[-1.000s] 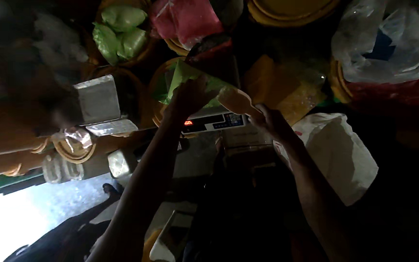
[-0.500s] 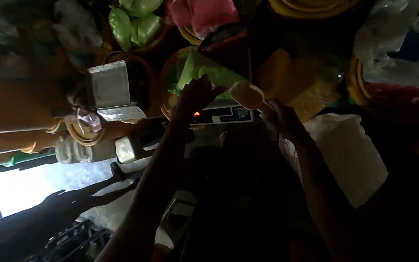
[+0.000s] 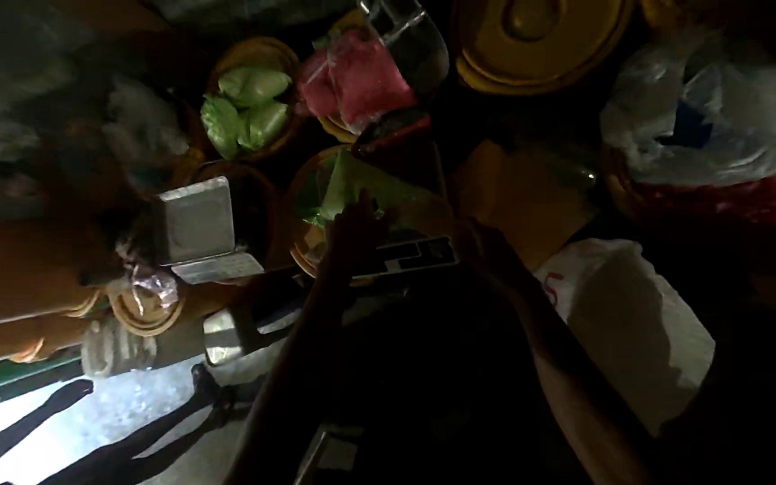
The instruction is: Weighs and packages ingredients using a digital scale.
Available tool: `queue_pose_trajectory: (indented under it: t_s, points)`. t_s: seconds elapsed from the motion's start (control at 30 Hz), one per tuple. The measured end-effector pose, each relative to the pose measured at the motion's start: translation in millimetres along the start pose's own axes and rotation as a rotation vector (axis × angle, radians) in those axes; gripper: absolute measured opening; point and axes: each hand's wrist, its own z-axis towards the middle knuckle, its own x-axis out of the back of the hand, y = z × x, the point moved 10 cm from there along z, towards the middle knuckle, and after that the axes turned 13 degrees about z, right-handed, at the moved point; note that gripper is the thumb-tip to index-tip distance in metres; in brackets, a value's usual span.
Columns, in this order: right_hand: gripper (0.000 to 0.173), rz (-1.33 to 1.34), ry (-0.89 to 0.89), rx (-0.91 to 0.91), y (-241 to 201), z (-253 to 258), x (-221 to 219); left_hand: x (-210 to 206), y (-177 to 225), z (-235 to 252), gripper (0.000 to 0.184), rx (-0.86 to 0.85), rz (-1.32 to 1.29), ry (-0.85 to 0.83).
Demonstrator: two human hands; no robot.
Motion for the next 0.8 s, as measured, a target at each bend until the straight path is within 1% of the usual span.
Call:
queue_pose_trajectory:
  t_s: [0.1, 0.23, 0.3, 0.37, 0.43, 0.53, 0.6, 0.8]
  points:
    - [0.051, -0.052, -0.01, -0.005, 4, -12, 9, -4, 2, 16, 0.065, -0.082, 0.005, 0.051]
    - [0.045, -0.139, -0.016, -0.04, -4, -19, 20, 0, 19, 32, 0.048, -0.225, 0.052, 0.068]
    - [0.043, -0.182, -0.015, -0.05, -7, -9, 16, -1, 27, 38, 0.042, -0.223, 0.056, 0.034]
    - [0.047, -0.201, -0.027, -0.049, -7, 9, 4, -1, 32, 43, 0.04, -0.213, 0.073, 0.012]
    - [0.049, -0.182, -0.013, 0.004, -9, 27, -10, -1, 33, 49, 0.036, -0.226, 0.101, 0.028]
    - [0.048, -0.112, 0.003, -0.005, -8, 41, -22, -2, 36, 57, 0.033, -0.268, 0.123, 0.063]
    - [0.046, -0.073, 0.038, 0.032, -4, 42, -24, 1, 39, 62, 0.031, -0.27, 0.111, 0.065]
    - [0.05, 0.089, 0.1, 0.138, 15, 32, -27, 17, 40, 64, 0.025, -0.306, 0.085, 0.111]
